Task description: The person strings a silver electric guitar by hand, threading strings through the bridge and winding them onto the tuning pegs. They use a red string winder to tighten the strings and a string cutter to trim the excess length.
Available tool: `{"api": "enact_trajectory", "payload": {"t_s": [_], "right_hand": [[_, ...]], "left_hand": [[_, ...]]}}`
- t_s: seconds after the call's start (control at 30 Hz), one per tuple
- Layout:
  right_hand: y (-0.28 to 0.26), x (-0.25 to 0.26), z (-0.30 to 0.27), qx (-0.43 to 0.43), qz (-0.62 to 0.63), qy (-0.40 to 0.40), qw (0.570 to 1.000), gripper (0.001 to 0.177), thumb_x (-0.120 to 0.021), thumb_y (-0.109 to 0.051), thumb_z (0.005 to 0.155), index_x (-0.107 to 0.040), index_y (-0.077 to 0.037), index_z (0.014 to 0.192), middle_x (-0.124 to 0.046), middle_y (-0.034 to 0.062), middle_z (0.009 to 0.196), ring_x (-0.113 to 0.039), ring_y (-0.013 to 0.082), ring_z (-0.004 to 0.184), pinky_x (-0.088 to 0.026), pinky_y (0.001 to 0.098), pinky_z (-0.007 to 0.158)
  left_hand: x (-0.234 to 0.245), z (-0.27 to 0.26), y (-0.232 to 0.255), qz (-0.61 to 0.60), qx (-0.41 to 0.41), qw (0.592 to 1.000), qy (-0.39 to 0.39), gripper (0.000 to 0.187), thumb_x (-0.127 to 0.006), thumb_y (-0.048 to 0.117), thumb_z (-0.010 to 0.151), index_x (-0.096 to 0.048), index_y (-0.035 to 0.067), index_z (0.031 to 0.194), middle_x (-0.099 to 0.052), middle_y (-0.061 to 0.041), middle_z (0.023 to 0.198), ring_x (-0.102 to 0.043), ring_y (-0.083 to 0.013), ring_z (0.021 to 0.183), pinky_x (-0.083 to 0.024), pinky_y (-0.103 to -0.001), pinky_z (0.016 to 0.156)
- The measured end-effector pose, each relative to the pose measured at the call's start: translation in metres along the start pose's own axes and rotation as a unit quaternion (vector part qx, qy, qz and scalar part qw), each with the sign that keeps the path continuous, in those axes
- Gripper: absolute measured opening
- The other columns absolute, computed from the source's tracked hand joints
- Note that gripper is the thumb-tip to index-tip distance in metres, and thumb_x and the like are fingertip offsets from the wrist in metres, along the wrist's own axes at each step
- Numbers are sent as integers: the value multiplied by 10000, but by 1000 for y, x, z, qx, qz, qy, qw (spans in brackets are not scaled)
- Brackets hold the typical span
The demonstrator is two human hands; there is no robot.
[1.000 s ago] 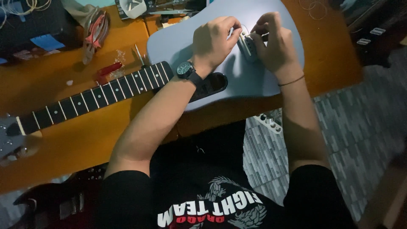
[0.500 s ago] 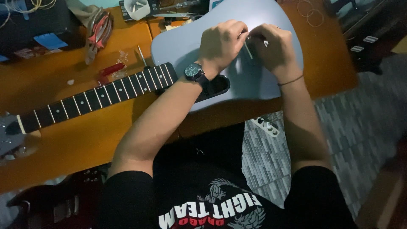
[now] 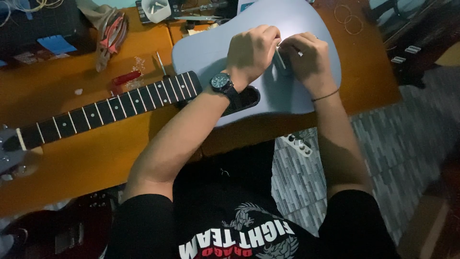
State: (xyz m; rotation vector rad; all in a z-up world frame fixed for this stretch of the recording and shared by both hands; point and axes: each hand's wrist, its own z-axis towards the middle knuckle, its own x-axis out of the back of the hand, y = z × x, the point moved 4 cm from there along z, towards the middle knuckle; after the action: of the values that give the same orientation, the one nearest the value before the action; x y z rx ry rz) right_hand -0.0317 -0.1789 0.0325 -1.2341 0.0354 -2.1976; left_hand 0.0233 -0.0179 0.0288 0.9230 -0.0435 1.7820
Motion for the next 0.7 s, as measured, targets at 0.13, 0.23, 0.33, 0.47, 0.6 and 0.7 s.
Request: {"api": "enact_trajectory", "payload": {"t_s": [0.13, 0.23, 0.33, 0.47, 0.6, 0.7], "right_hand": [[9, -6, -5, 32, -13, 13, 999, 118, -789, 90, 981, -776, -26, 999, -729, 143, 991, -691, 263, 836, -544, 358, 733], [5, -5, -6, 14, 4, 22, 1000, 164, -770, 168, 949, -783, 19, 1019, -716, 159, 1008, -675, 266, 820, -543, 347, 714], [-3, 0, -3, 1, 19, 7, 1000, 182, -743, 185, 939, -778, 33, 1031, -714, 173, 1023, -676, 274, 844, -562, 351, 738], [-7, 2, -3, 0, 21, 2, 1000, 227, -679, 205, 933, -789, 28, 1025, -728, 180, 1032, -695, 286, 857, -588, 362, 764], [-14, 2, -4, 26, 2, 4, 1000, 124, -698, 151, 991, -769, 56, 1025, -710, 191, 1033, -681, 309, 878, -566, 379, 741], [-18, -3, -8, 19, -15, 9, 1000, 49, -723, 109, 1011, -754, 80, 986, -690, 200, 1044, -665, 334, 892, -570, 405, 736]], "left_hand": [[0, -1, 2, 4, -4, 1000, 4, 159, -640, 246, 984, -645, 117, 891, -662, -51, 749, -615, -259, 588, -453, -376, 460], [2, -1, 0, 4, 14, 1000, 16, 100, -639, 190, 960, -646, 132, 879, -660, -29, 760, -610, -260, 588, -436, -381, 449], [3, -1, 0, 3, 15, 1000, 10, 117, -634, 194, 964, -637, 118, 875, -660, -37, 751, -607, -276, 574, -429, -392, 433], [8, 0, -2, 6, 38, 999, 8, 109, -702, 186, 933, -650, 119, 866, -680, -40, 748, -616, -282, 574, -451, -387, 444], [20, 1, 4, 62, -10, 997, 37, 161, -697, 160, 922, -590, 121, 808, -601, -23, 692, -563, -242, 534, -399, -363, 421], [27, -1, 2, 89, -31, 995, 31, 195, -683, 144, 926, -557, 123, 779, -557, -18, 655, -518, -222, 508, -358, -350, 402]]}}
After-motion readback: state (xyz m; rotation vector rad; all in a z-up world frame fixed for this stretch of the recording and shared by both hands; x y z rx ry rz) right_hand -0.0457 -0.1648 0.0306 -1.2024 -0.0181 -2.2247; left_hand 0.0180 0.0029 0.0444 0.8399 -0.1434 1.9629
